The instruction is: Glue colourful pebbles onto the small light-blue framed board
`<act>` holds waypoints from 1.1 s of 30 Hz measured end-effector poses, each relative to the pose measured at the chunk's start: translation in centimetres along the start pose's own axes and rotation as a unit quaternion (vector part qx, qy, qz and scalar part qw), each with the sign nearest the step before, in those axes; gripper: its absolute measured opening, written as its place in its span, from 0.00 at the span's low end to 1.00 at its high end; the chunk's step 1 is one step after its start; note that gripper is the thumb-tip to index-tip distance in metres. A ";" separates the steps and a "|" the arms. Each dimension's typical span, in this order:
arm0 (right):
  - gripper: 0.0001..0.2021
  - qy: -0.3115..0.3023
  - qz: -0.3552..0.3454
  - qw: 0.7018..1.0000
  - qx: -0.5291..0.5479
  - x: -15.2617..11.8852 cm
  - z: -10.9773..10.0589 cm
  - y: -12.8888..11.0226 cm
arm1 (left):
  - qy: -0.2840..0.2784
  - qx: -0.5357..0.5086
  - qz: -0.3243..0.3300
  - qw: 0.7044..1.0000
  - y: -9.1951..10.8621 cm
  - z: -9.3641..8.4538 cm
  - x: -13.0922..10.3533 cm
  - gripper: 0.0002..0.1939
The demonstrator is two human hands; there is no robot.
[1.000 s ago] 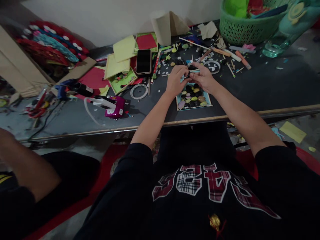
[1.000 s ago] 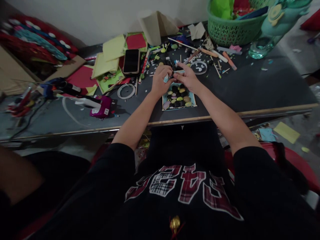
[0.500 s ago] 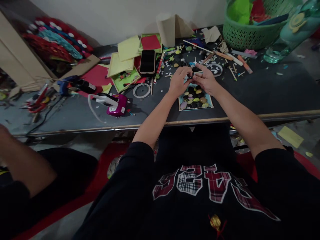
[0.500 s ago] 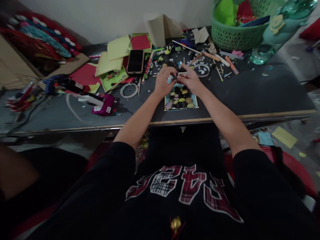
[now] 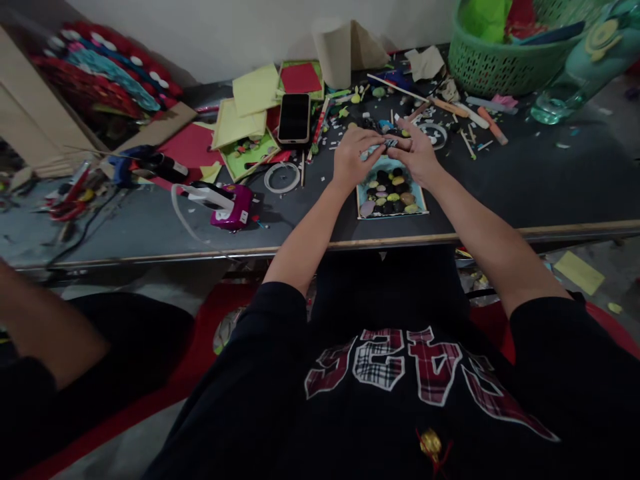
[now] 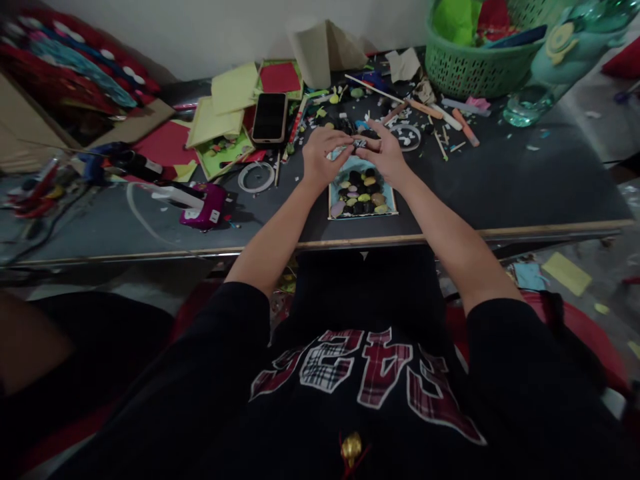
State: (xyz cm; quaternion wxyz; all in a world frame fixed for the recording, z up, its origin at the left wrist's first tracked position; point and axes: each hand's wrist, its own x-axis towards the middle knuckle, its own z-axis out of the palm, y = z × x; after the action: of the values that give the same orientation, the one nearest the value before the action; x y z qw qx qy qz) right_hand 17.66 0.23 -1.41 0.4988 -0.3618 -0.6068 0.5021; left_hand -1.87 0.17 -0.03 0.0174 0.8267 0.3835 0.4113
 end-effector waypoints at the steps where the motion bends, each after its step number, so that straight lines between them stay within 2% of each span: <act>1: 0.60 -0.007 -0.004 1.000 0.001 -0.1 0.0 0.1 | -0.001 0.000 0.003 1.000 -0.2 0.1 0.0 0.28; 7: 0.52 -0.020 -0.006 0.999 -0.038 -0.3 0.3 0.2 | 0.014 0.022 0.017 1.000 -0.4 0.2 -0.3 0.26; 14: 0.46 -0.022 0.003 0.996 -0.090 -0.5 0.5 0.0 | -0.005 0.049 -0.017 0.999 0.1 0.4 -0.6 0.22; 22: 0.46 -0.025 -0.001 0.996 -0.087 -0.7 0.9 -0.7 | -0.001 0.049 0.011 0.999 -0.3 0.6 -0.6 0.22; 30: 0.55 -0.028 -0.030 0.997 -0.058 0.3 -0.3 1.3 | -0.024 0.023 0.024 0.999 -0.3 -0.2 -0.4 0.26; 33: 0.56 -0.029 -0.033 0.996 -0.081 0.3 -0.3 1.4 | -0.030 0.024 0.015 0.999 -0.2 -0.2 -0.3 0.27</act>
State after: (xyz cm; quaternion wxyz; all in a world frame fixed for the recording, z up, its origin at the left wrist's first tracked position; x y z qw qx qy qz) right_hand 17.80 0.91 -2.66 0.4667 -0.3660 -0.6711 0.4449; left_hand -2.19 0.08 -0.17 0.0032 0.8445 0.3805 0.3769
